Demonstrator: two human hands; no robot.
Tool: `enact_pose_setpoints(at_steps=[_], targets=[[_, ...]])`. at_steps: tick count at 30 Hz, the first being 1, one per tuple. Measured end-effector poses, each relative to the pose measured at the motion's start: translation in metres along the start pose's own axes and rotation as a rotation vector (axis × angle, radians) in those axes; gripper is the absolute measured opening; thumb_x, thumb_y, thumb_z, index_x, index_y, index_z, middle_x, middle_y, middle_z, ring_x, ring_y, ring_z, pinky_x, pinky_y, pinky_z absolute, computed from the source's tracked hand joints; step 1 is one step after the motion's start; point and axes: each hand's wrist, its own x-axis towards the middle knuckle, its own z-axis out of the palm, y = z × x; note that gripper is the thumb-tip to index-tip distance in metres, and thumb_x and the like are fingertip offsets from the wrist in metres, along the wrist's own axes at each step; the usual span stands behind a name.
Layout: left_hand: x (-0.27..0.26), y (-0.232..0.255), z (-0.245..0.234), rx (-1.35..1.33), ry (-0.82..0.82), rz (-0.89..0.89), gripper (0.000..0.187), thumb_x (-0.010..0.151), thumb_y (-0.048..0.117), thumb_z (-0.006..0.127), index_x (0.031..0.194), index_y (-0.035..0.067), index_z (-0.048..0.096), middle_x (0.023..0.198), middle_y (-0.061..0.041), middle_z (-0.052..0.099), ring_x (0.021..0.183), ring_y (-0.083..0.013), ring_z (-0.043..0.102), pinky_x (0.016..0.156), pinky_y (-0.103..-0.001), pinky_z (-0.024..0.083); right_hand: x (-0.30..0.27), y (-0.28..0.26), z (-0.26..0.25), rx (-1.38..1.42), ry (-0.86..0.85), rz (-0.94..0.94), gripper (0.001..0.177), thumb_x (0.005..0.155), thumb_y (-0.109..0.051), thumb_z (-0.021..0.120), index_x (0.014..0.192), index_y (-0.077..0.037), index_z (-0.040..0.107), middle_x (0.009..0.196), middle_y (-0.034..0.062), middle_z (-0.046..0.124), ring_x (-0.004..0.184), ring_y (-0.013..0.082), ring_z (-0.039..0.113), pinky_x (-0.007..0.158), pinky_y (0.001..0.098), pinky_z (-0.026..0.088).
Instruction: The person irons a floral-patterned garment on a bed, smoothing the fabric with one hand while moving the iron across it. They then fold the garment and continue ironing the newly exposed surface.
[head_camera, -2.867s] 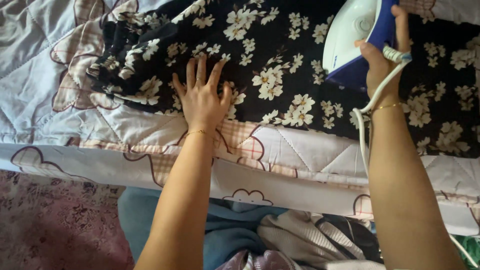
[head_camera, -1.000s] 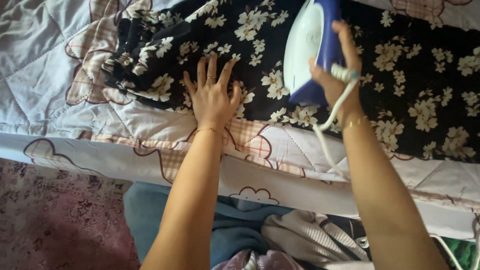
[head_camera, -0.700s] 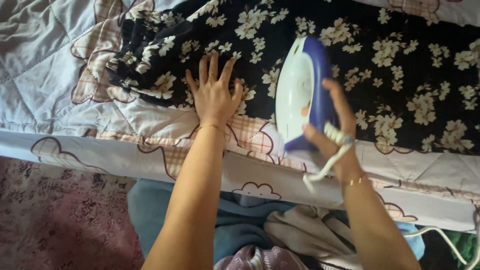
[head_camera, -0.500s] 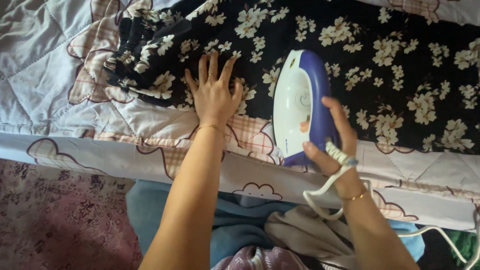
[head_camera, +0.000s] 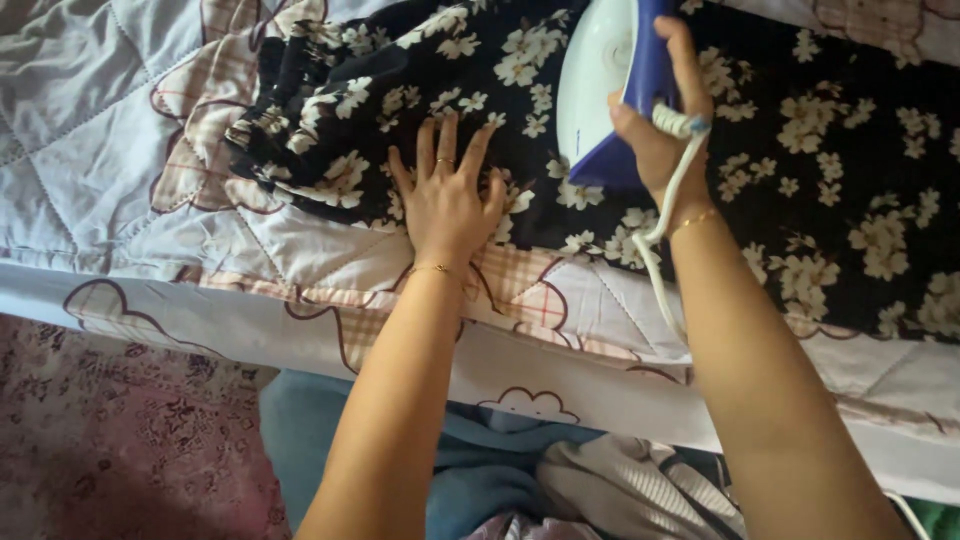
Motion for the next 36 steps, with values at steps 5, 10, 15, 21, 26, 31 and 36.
enact_pose_setpoints(at_steps=[5,10,15,21,26,31,36], targets=[[-0.002,-0.003,0.002,0.005,-0.020,-0.008,0.056,0.092,0.041,0.061,0.147,0.029,0.055,0.156,-0.011,0.045,0.148,-0.0325,0.034,0.117,-0.070,0.020,0.022,0.016,0.007,0.005,0.002,-0.174,0.066,0.101,-0.015,0.074,0.159,-0.013,0.044,0.140,0.0098,0.062,0.119,0.0143,0.061,0.108,0.0292,0.053],[-0.002,0.000,0.000,-0.011,0.014,0.020,0.057,0.091,0.040,0.060,0.147,0.029,0.055,0.156,-0.011,0.046,0.147,-0.0325,0.034,0.116,-0.070,0.021,0.024,0.000,0.013,0.097,0.057,0.030,0.069,0.096,-0.018,0.079,0.156,-0.013,0.045,0.125,0.0062,0.060,0.109,0.0139,0.065,0.098,0.0292,0.062],[0.000,0.000,0.000,-0.002,0.010,-0.001,0.054,0.091,0.040,0.061,0.144,0.029,0.057,0.154,-0.010,0.047,0.146,-0.0319,0.036,0.116,-0.070,0.022,-0.007,-0.018,0.020,0.006,0.073,0.051,0.072,0.093,-0.021,0.080,0.156,-0.019,0.044,0.111,0.0067,0.065,0.098,0.0170,0.071,0.088,0.0313,0.067],[-0.003,-0.001,0.002,-0.023,0.059,0.022,0.053,0.090,0.037,0.063,0.143,0.028,0.060,0.152,-0.010,0.050,0.145,-0.0330,0.038,0.116,-0.070,0.024,-0.059,-0.074,0.029,0.014,0.049,0.174,0.078,0.086,-0.023,0.078,0.155,-0.017,0.042,0.111,0.0072,0.070,0.098,0.0169,0.075,0.087,0.0327,0.066],[-0.003,-0.002,0.003,-0.033,0.080,0.042,0.052,0.090,0.037,0.065,0.141,0.027,0.061,0.151,-0.011,0.051,0.143,-0.0333,0.039,0.115,-0.070,0.025,-0.091,-0.110,0.028,-0.183,0.041,0.148,0.078,0.084,-0.020,0.076,0.155,-0.014,0.044,0.105,0.0083,0.075,0.094,0.0144,0.073,0.088,0.0302,0.062],[-0.003,-0.002,0.002,-0.051,0.077,0.069,0.053,0.091,0.035,0.067,0.142,0.025,0.062,0.153,-0.011,0.050,0.143,-0.0335,0.040,0.113,-0.071,0.025,-0.104,-0.118,0.017,-0.132,0.040,0.163,0.075,0.087,-0.019,0.073,0.156,-0.012,0.044,0.107,0.0085,0.075,0.098,0.0162,0.074,0.093,0.0307,0.059],[-0.003,-0.005,0.005,-0.010,0.055,0.058,0.051,0.093,0.035,0.065,0.143,0.027,0.061,0.154,-0.010,0.050,0.144,-0.0333,0.039,0.114,-0.071,0.024,-0.120,-0.112,-0.019,-0.052,0.068,0.184,0.065,0.090,-0.024,0.072,0.149,-0.014,0.046,0.123,0.0075,0.071,0.111,0.0176,0.072,0.095,0.0322,0.060]])
